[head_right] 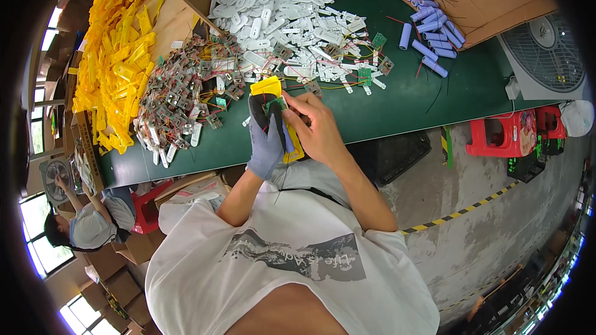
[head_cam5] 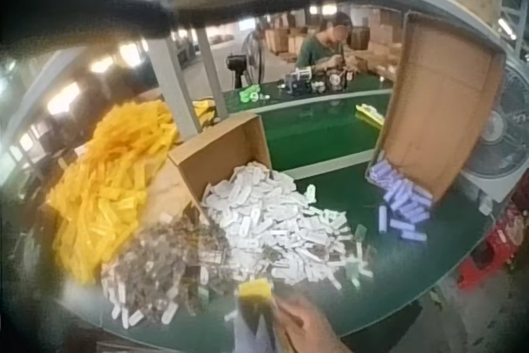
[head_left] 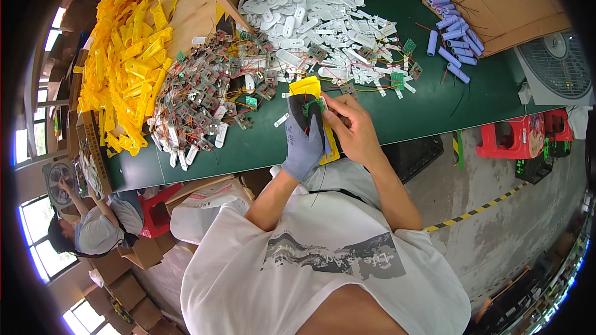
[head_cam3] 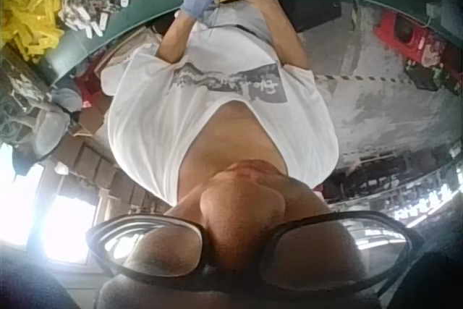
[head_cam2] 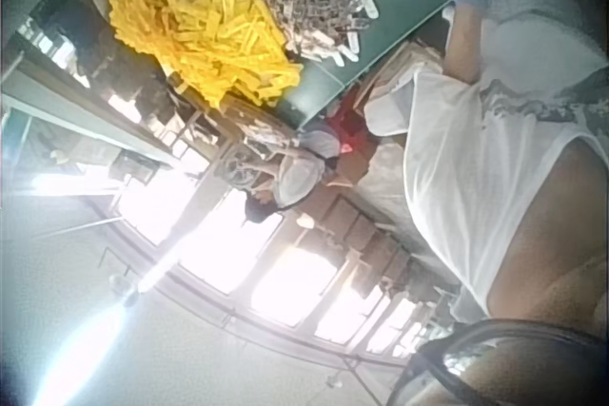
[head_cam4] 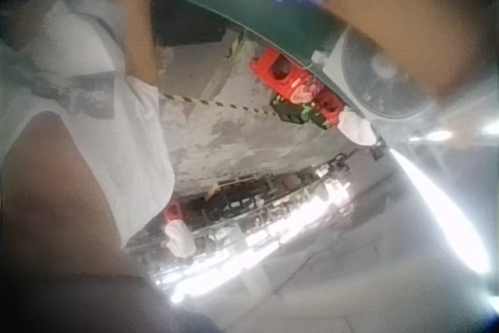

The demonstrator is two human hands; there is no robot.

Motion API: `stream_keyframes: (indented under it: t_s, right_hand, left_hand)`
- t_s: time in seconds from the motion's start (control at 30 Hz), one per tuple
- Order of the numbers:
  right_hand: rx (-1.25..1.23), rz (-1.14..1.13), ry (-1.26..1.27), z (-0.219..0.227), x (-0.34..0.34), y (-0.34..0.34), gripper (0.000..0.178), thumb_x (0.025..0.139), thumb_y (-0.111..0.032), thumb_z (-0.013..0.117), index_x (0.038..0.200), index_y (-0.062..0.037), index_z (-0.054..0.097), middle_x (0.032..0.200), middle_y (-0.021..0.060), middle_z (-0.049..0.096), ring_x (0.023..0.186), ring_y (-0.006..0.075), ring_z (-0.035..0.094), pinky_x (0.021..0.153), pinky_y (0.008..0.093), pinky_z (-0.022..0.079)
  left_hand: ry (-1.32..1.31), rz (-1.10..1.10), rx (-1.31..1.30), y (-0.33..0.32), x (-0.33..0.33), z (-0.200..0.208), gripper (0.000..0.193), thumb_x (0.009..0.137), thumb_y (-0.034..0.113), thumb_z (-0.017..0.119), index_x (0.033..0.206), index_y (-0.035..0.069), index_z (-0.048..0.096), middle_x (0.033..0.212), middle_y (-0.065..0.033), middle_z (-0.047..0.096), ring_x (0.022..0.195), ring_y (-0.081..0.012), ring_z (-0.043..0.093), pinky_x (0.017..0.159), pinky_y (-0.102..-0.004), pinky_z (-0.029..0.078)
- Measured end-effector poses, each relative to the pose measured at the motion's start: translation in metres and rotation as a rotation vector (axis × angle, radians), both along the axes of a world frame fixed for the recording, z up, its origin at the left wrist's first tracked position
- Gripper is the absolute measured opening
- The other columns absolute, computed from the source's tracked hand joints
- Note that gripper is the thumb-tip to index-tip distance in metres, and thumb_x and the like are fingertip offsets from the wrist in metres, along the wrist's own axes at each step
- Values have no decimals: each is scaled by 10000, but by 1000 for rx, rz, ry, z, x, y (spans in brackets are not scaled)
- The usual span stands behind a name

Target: The person assembles flashlights by hand, fitting circuit boards, wires, batteries, and small plastic parts into plastic flashlight casings.

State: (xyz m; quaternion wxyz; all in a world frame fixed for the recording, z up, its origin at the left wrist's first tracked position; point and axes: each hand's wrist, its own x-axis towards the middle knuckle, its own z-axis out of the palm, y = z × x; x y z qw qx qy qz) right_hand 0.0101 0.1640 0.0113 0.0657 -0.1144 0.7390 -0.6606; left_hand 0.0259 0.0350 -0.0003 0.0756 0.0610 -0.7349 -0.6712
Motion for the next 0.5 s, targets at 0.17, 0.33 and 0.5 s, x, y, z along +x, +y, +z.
stream_keyframes:
  t_s: [0.17, 0.33, 0.5]
  right_hand:
    - [-62, -52, -56, 0, 2, -4, 307, 908, -77, 607, 1208, -9, 620, 925, 80, 590, 778, 131, 561, 671, 247, 459]
    - [35, -56, 67, -1, -1, 0, 317, 888, -65, 616, 1197, 6, 620, 947, 113, 612, 791, 206, 597, 729, 288, 473]
    - [238, -70, 289, 2, 1, 2, 366, 874, -13, 572, 1239, 18, 575, 991, 146, 612, 817, 300, 623, 719, 359, 501]
  left_hand:
    - [45, -11, 11, 0, 2, -6, 219, 965, 67, 443, 1180, 38, 419, 943, -48, 516, 763, -75, 492, 647, -241, 445]
    - [1, -44, 60, 1, 2, -1, 259, 951, 25, 444, 1209, 33, 415, 984, -58, 507, 818, -83, 489, 700, -245, 444]
    - [29, -38, -74, 5, -3, 6, 238, 880, 38, 526, 1107, 1, 467, 879, -150, 578, 722, -241, 590, 640, -352, 478]
